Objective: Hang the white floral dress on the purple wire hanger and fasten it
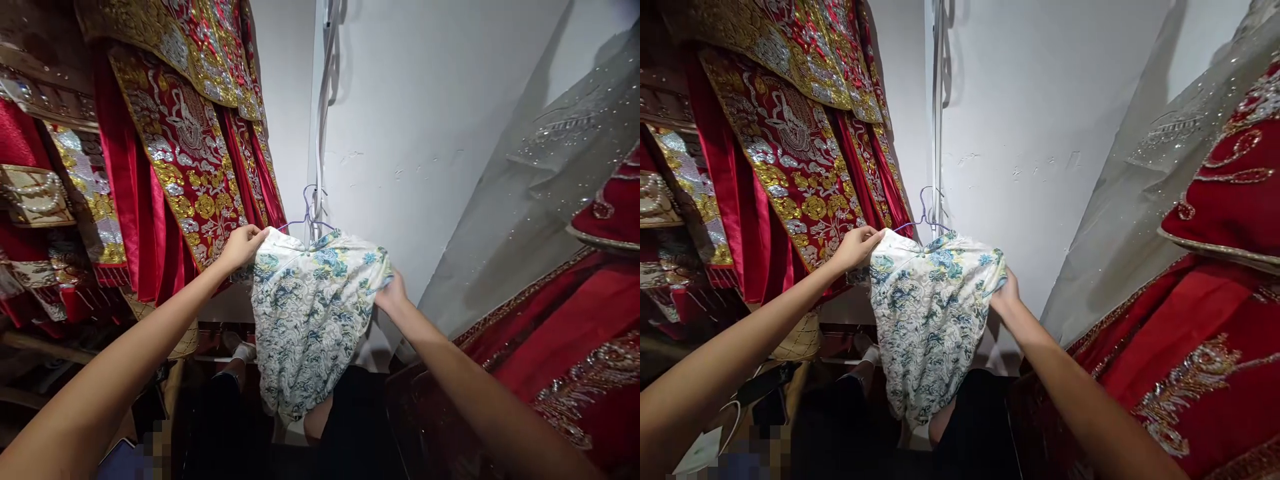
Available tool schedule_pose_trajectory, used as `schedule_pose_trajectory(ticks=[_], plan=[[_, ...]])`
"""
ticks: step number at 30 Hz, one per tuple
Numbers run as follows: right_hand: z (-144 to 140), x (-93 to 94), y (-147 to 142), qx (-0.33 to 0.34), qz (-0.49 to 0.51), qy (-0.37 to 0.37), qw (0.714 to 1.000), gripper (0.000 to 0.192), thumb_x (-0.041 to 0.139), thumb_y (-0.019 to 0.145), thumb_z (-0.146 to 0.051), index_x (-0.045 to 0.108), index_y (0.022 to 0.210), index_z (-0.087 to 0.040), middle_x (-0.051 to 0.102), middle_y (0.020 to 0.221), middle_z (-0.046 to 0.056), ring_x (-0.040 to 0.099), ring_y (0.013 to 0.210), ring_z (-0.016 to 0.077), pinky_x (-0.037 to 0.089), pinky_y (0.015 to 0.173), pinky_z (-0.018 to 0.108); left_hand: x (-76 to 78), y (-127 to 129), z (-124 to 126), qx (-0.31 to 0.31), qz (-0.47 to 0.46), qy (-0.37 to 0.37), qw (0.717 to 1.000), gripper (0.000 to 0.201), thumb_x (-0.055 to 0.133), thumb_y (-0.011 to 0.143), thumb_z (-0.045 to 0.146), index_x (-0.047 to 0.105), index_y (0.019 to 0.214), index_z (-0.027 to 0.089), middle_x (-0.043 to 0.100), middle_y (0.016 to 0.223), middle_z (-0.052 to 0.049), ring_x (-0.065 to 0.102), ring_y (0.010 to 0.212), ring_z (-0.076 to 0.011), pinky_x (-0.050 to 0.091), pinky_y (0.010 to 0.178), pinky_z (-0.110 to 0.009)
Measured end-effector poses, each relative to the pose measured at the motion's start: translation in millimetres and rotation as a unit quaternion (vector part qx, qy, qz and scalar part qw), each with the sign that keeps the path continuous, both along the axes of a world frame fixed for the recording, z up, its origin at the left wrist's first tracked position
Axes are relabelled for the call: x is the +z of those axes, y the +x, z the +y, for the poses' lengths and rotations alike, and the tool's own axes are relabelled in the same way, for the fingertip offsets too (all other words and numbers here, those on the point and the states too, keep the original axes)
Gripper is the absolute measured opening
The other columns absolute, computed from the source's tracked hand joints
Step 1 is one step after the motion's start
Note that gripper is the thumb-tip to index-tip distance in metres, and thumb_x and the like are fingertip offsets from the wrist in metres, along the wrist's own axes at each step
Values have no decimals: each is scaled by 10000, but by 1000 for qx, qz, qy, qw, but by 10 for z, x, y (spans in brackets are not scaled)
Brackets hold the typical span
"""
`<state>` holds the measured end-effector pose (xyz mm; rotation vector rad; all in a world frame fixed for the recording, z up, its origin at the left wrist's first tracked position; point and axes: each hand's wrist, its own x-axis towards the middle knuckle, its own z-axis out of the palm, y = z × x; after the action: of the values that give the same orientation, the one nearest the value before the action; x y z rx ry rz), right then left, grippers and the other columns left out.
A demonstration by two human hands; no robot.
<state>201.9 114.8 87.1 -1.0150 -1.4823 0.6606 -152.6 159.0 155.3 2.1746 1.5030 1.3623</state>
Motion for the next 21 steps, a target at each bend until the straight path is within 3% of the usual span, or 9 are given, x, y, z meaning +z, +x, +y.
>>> schedule_pose_trajectory(ticks=[3, 5, 8, 13, 15, 17, 18, 19, 21], plan=[[118, 92, 187, 66, 146, -44, 986, 454, 444, 899, -605, 664, 905, -209, 721, 965, 114, 680, 977, 317, 570, 808, 494, -32, 39, -13, 1, -13, 15, 1000, 444, 553, 868, 588, 657, 789, 164, 687, 760, -52, 588, 691, -188, 387, 605, -264], [183, 251, 245, 98, 227, -73, 966, 279, 599, 780, -494, 642, 806, -220, 727, 878, 98, 690, 960, 327, 562, 839, 500, -15, 66, -9, -1, -33, 18, 999, 483, 473, 917, 577, 636, 730, 162, 668, 730, -50, 586, 699, -192, 393, 623, -272], [157, 560, 131, 116, 238, -69, 962, 166, 655, 684, -333, 642, 802, -217, 726, 861, 86, 690, 970, 328, 544, 890, 511, 51, 80, -26, 1, -65, 15, 998, 576, 358, 961, 586, 584, 637, 168, 603, 636, -41, 550, 657, -184, 388, 623, -282], [-345, 860, -406, 228, 136, -57, 962, 441, 659, 755, -462, 675, 1103, -192, 723, 1029, 109, 665, 1067, 333, 526, 935, 525, 61, 74, -116, -29, -50, 33, 998, 485, 547, 881, 587, 586, 640, 168, 583, 625, -17, 499, 603, -152, 359, 589, -272], [-594, 867, -565, 348, 38, -60, 935, 539, 702, 751, -489, 654, 1207, -206, 696, 1164, 110, 644, 1124, 318, 524, 955, 498, 4, 76, -155, -38, -97, 19, 994, 515, 526, 883, 614, 601, 652, 160, 589, 624, -24, 498, 584, -146, 363, 568, -270], [-767, 818, -648, 449, -98, -50, 886, 509, 689, 791, -518, 678, 1206, -223, 616, 1335, 117, 591, 1222, 314, 501, 991, 484, -51, 94, -218, -70, -163, 2, 984, 593, 442, 903, 671, 623, 681, 152, 598, 634, -37, 508, 569, -142, 385, 551, -273], [-814, 770, -671, 451, -159, -31, 878, 461, 663, 824, -522, 698, 1182, -234, 558, 1415, 114, 548, 1282, 314, 472, 1026, 489, -64, 117, -271, -86, -196, 3, 977, 623, 406, 908, 696, 639, 716, 151, 612, 657, -44, 522, 574, -143, 404, 555, -274], [-832, 706, -688, 413, -208, -1, 887, 422, 635, 857, -509, 702, 1182, -248, 488, 1487, 105, 491, 1343, 314, 430, 1069, 499, -64, 154, -342, -98, -228, 12, 969, 644, 378, 910, 715, 655, 759, 154, 627, 689, -49, 542, 589, -144, 426, 568, -276], [-798, 533, -731, 254, -273, 71, 925, 469, 617, 890, -441, 606, 1334, -290, 319, 1601, 83, 346, 1449, 313, 328, 1144, 528, -20, 277, -546, -117, -294, 34, 948, 677, 327, 909, 746, 663, 807, 168, 651, 744, -57, 587, 639, -152, 468, 615, -278]])
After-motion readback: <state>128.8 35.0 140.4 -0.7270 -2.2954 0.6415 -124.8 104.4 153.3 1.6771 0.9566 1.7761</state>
